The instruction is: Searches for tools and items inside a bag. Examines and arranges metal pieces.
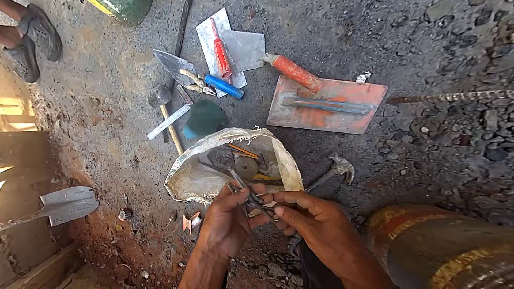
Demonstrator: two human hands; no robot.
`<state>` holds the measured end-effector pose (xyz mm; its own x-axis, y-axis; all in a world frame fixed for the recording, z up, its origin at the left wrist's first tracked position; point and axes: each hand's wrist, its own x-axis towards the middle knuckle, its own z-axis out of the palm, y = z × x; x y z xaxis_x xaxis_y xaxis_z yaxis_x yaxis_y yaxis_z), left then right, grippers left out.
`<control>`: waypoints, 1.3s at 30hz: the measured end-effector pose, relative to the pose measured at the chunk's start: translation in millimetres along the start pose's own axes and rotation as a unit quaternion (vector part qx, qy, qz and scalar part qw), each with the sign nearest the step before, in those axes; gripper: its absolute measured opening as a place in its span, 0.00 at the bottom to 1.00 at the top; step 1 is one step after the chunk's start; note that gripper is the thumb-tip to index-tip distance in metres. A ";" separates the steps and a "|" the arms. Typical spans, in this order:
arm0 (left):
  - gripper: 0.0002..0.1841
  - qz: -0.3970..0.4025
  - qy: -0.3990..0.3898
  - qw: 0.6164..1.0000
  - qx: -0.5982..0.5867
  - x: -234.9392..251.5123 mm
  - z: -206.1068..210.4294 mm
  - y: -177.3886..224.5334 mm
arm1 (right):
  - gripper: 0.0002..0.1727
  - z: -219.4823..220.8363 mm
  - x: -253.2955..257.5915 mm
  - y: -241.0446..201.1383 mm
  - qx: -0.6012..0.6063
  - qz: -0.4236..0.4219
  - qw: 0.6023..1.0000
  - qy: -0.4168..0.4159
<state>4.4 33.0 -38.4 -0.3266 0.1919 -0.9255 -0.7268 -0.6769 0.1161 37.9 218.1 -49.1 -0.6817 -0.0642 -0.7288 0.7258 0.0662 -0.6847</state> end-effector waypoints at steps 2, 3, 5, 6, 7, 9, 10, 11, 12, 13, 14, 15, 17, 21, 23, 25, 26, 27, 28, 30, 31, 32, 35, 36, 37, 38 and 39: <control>0.08 0.005 0.024 1.000 0.020 -1.5 2.4 3.9 | 0.09 1.4 -0.1 -1.7 0.003 0.009 1.000 -0.005; 0.08 0.009 0.044 0.999 0.026 -1.6 4.2 5.1 | 0.09 3.0 0.1 -2.2 0.008 0.011 1.000 -0.006; 0.08 0.013 0.072 0.997 0.037 -1.4 6.7 6.3 | 0.09 6.8 0.7 -2.7 0.014 0.012 1.000 -0.011; 0.08 0.014 0.080 0.996 0.042 -1.1 7.2 6.4 | 0.09 8.5 1.3 -2.6 0.008 0.014 1.000 -0.013; 0.08 0.012 0.082 0.996 0.045 -1.1 7.4 6.6 | 0.08 10.1 2.0 -2.1 0.001 0.018 1.000 -0.012; 0.09 0.006 0.078 0.995 0.056 -1.7 7.1 7.4 | 0.07 11.9 3.1 -1.2 -0.002 0.030 0.999 -0.016; 0.10 0.005 0.071 0.995 0.064 -1.9 6.1 7.9 | 0.08 12.3 3.5 -0.5 -0.002 0.031 0.999 -0.016; 0.12 0.004 0.063 0.995 0.073 -2.2 4.9 8.1 | 0.08 12.6 3.8 0.5 -0.004 0.029 0.999 -0.015; 0.13 0.005 0.057 0.995 0.079 -2.3 3.8 8.2 | 0.08 12.4 4.1 1.0 -0.007 0.025 1.000 -0.012; 0.14 0.005 0.055 0.995 0.084 -2.0 2.9 8.3 | 0.08 12.0 4.4 1.1 -0.015 0.020 1.000 -0.005; 0.15 0.005 0.052 0.995 0.087 -1.2 1.9 8.7 | 0.08 11.8 4.8 1.0 -0.024 0.015 1.000 0.004; 0.15 0.005 0.050 0.995 0.090 -0.2 0.9 9.5 | 0.08 11.6 4.9 0.8 -0.033 0.010 0.999 0.012; 0.15 0.008 0.051 0.994 0.098 2.3 -1.1 11.8 | 0.08 11.0 5.7 1.0 -0.042 -0.002 0.999 0.031; 0.12 0.031 0.053 0.992 0.113 7.2 -8.9 15.7 | 0.08 7.0 5.2 -0.5 -0.049 -0.017 0.997 0.064; 0.11 0.038 0.057 0.991 0.115 10.3 -12.2 18.3 | 0.09 5.9 5.2 -2.0 -0.064 -0.029 0.994 0.087; 0.11 0.039 0.059 0.989 0.131 12.6 -14.5 21.0 | 0.10 6.1 4.8 -4.7 -0.081 -0.042 0.990 0.108; 0.12 0.040 0.055 0.987 0.148 13.1 -15.5 21.6 | 0.10 6.4 4.7 -5.7 -0.085 -0.049 0.988 0.116; 0.12 0.042 0.048 0.984 0.168 13.2 -16.3 21.9 | 0.10 6.5 4.7 -6.5 -0.090 -0.056 0.987 0.120; 0.12 0.041 0.040 0.980 0.190 12.9 -17.0 21.8 | 0.09 6.4 4.7 -6.9 -0.092 -0.064 0.987 0.118; 0.11 0.038 0.022 0.970 0.238 12.2 -17.5 21.0 | 0.09 6.7 4.8 -7.0 -0.099 -0.076 0.986 0.106; 0.10 0.033 0.012 0.964 0.263 12.2 -17.5 20.2 | 0.09 7.0 4.9 -6.5 -0.107 -0.082 0.986 0.099; 0.10 0.027 0.000 0.957 0.288 12.1 -17.5 19.1 | 0.09 7.1 4.9 -5.9 -0.112 -0.086 0.986 0.092; 0.08 -0.005 -0.029 0.936 0.350 12.1 -17.0 15.3 | 0.10 7.6 5.1 -6.0 -0.093 -0.080 0.989 0.085; 0.08 -0.017 -0.037 0.930 0.364 12.1 -17.0 13.8 | 0.11 7.8 5.2 -6.9 -0.077 -0.071 0.991 0.084; 0.08 -0.027 -0.046 0.926 0.373 12.3 -17.1 12.0 | 0.13 7.9 5.5 -7.5 -0.058 -0.063 0.993 0.082; 0.08 -0.035 -0.053 0.923 0.378 12.0 -16.4 10.2 | 0.15 8.1 6.0 -7.6 -0.038 -0.057 0.994 0.081; 0.08 -0.043 -0.058 0.921 0.383 11.4 -15.1 8.7 | 0.16 8.2 6.4 -7.5 -0.021 -0.054 0.995 0.080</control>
<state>3.5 18.6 -53.4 -0.2773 0.3271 -0.9034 -0.9518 0.0349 0.3048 28.9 209.0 -48.6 -0.7641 0.0863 -0.6394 0.6451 0.1095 -0.7562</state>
